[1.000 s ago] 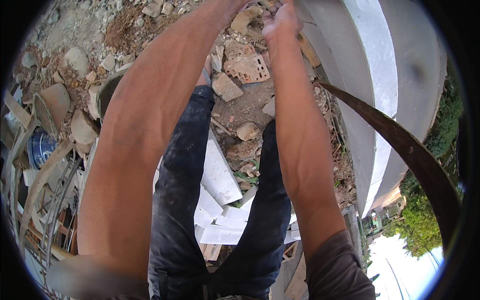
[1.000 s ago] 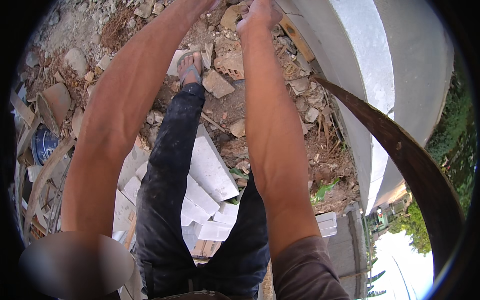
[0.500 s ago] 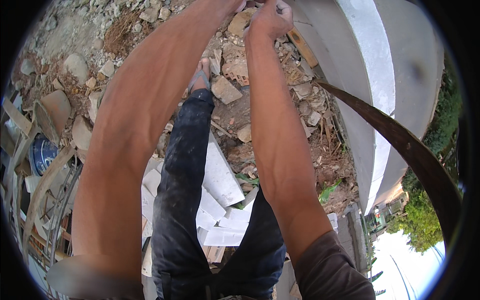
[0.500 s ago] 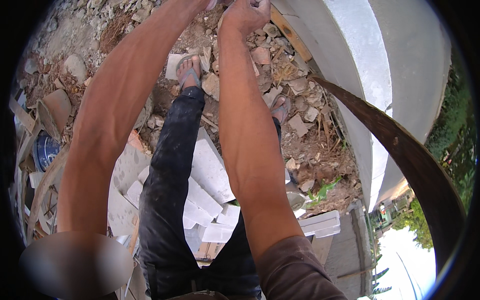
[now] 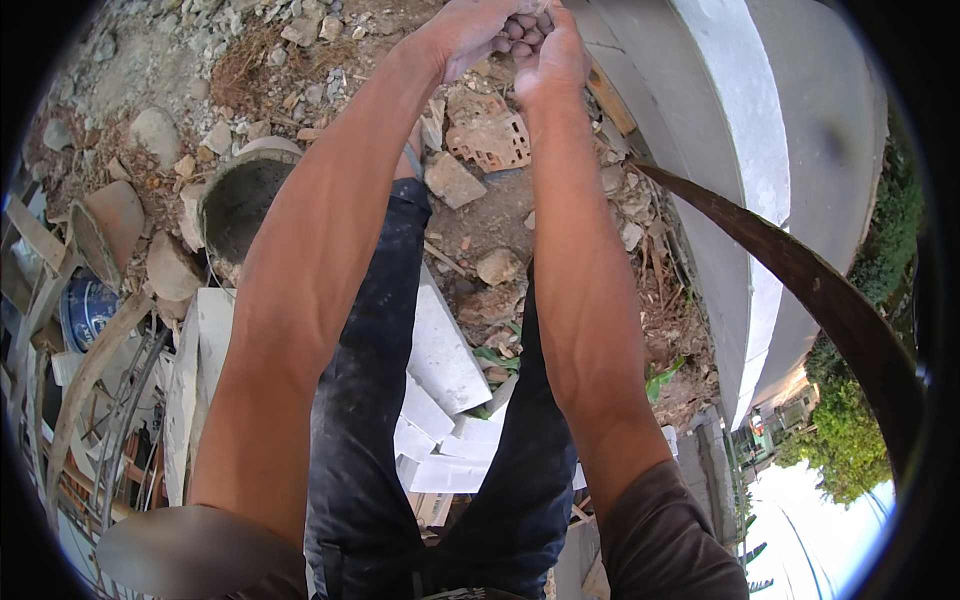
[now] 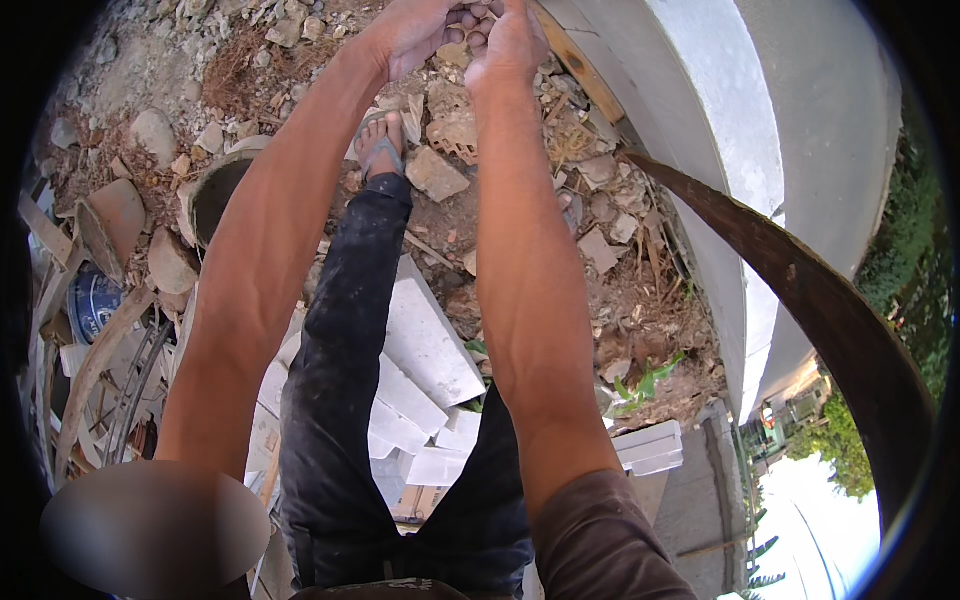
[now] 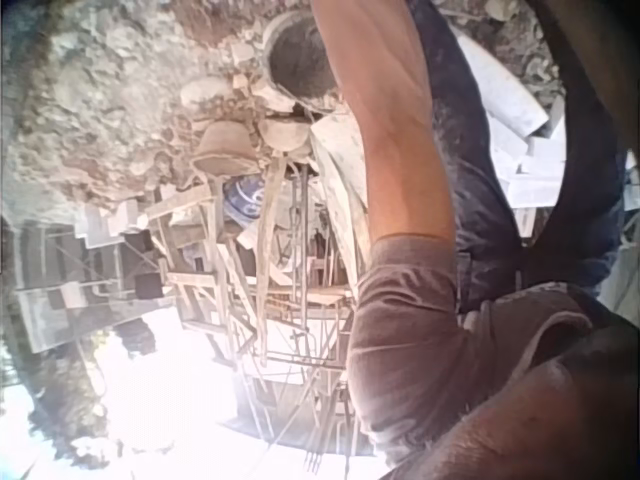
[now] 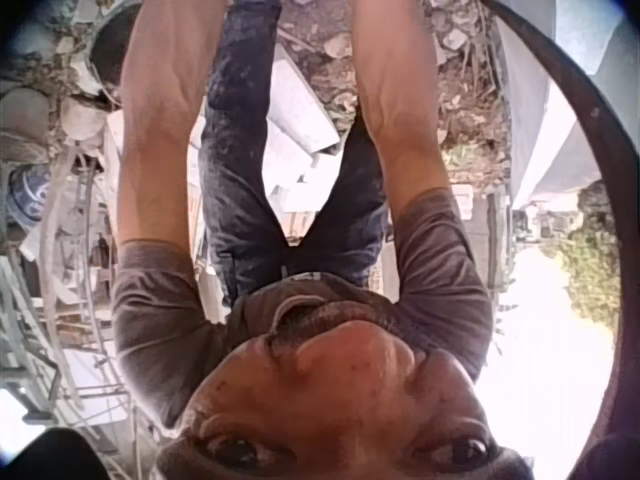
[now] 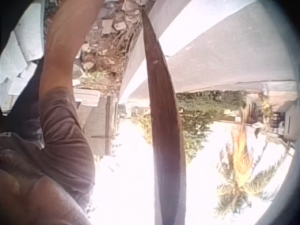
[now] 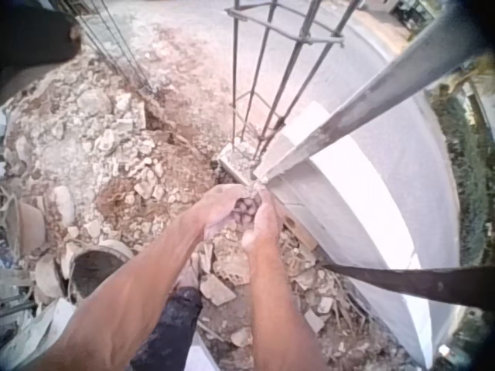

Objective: The person installs white concrete curb stones along a roadside. They use a hammer to tap the stones into place, a string line to ensure alignment, and a tape measure to check spacing. The person also uses a marker to make measurements on the stones.

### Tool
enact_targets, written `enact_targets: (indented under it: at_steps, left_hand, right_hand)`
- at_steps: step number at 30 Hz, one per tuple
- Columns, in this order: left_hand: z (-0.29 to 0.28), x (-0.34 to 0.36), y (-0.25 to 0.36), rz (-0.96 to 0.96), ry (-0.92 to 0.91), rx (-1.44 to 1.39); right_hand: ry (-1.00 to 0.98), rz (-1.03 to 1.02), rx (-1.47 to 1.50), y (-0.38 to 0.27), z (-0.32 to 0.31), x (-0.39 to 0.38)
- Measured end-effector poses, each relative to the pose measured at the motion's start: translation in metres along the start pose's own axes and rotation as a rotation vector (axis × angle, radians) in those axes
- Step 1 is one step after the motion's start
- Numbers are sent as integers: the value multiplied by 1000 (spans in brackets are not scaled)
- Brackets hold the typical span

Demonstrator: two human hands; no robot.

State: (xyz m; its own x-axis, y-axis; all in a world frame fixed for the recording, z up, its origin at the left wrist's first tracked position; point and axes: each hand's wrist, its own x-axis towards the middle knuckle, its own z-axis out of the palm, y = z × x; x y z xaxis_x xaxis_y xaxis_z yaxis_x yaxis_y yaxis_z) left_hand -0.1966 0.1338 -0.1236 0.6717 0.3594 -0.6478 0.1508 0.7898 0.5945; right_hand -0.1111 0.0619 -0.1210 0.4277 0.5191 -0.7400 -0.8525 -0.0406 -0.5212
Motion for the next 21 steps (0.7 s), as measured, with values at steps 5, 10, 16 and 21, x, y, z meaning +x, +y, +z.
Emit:
enact_targets:
  at_steps: [5, 10, 16, 21]
  left_hand:
    - [20, -12, 20, -63, 66, 183]
    - [22, -9, 13, -10, 15, 147]
    - [15, -7, -9, -64, 36, -318]
    - [21, -21, -17, 140, -98, -601]
  right_hand:
    - [-169, 65, 45, -16, -31, 20]
    - [-221, 103, 3, -20, -57, 40]
    - [-38, -42, 78, -6, -27, -53]
    - [77, -75, -113, -18, -22, -46]
